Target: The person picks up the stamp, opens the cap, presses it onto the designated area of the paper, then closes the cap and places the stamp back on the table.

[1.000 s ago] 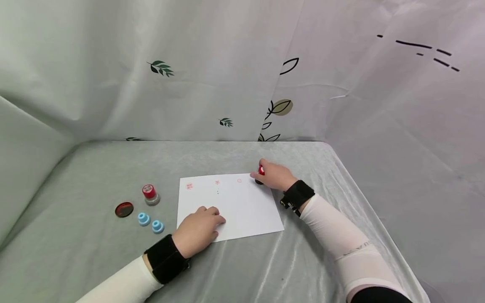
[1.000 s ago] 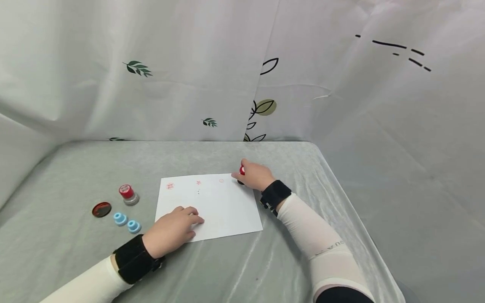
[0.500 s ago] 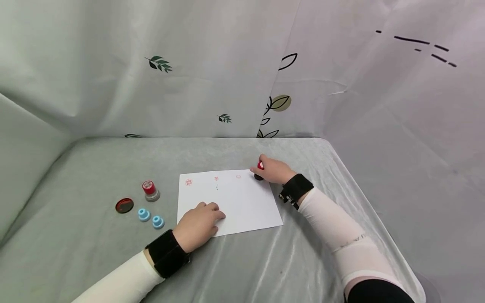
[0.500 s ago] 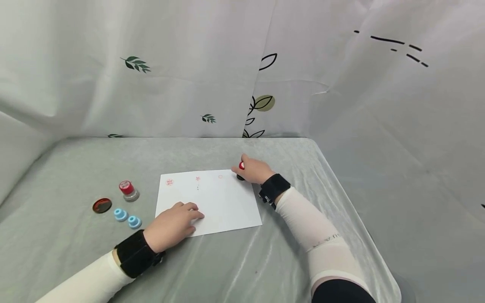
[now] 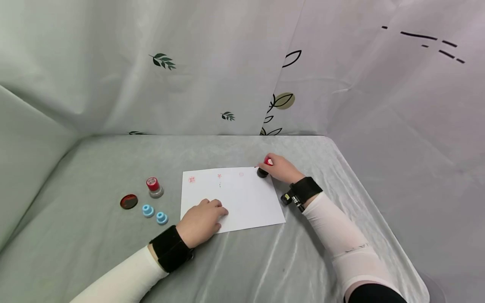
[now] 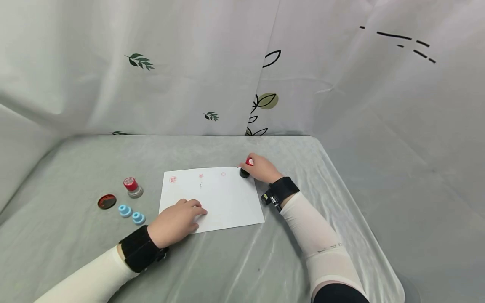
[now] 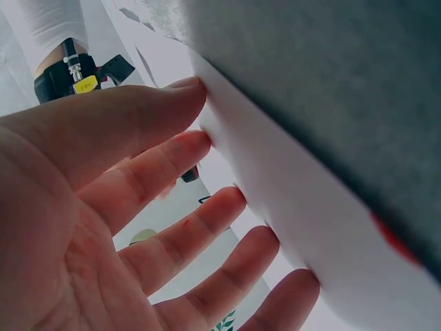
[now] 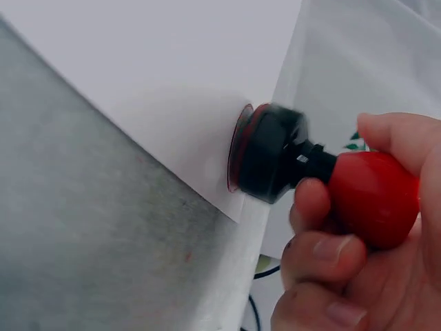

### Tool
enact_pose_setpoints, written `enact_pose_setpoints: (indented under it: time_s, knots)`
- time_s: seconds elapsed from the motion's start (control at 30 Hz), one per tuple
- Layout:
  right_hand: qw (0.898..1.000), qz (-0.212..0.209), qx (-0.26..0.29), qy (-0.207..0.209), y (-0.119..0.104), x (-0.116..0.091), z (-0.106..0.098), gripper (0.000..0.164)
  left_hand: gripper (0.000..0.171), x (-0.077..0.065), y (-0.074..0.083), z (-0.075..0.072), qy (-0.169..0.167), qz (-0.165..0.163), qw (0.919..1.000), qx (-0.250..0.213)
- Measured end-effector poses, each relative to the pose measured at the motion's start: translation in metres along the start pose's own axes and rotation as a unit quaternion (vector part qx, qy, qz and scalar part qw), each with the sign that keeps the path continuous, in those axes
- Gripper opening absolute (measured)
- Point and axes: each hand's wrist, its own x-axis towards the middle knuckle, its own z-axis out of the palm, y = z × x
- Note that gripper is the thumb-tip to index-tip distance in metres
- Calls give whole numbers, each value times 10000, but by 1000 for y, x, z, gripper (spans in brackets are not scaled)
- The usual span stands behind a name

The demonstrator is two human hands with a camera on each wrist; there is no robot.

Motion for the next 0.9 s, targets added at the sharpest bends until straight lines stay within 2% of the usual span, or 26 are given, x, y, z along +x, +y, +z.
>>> enact_pose_setpoints:
  time_s: [0.2,0.37,0.43,0.5,0.6,0.7,0.77,0.9]
  knots:
    - [9939,150,1025,371,11,-12,0,30,30,2,-2,0,15,-20,10000,33]
    - [9749,220,2094,721,7,-26,0,30,30,2,-2,0,-54,-63,10000,-13]
    - [9604,243,2653,821,3,-32,0,31,30,2,-2,0,-95,-86,9999,-25]
    - [9398,238,3299,856,-3,-39,-1,31,30,2,-2,0,-123,-94,9999,-39]
    - [8963,-8,4360,813,-11,-50,-3,24,30,3,-1,1,-108,-64,9999,-37]
    - [8560,-365,5102,750,-19,-59,-6,19,30,4,-1,1,-76,-45,10000,-21]
    - [8403,-534,5347,712,-23,-64,-9,17,30,4,-1,2,-49,-42,10000,5]
    - [8318,-751,5466,612,-30,-68,-11,16,31,4,-2,2,14,-72,10000,55]
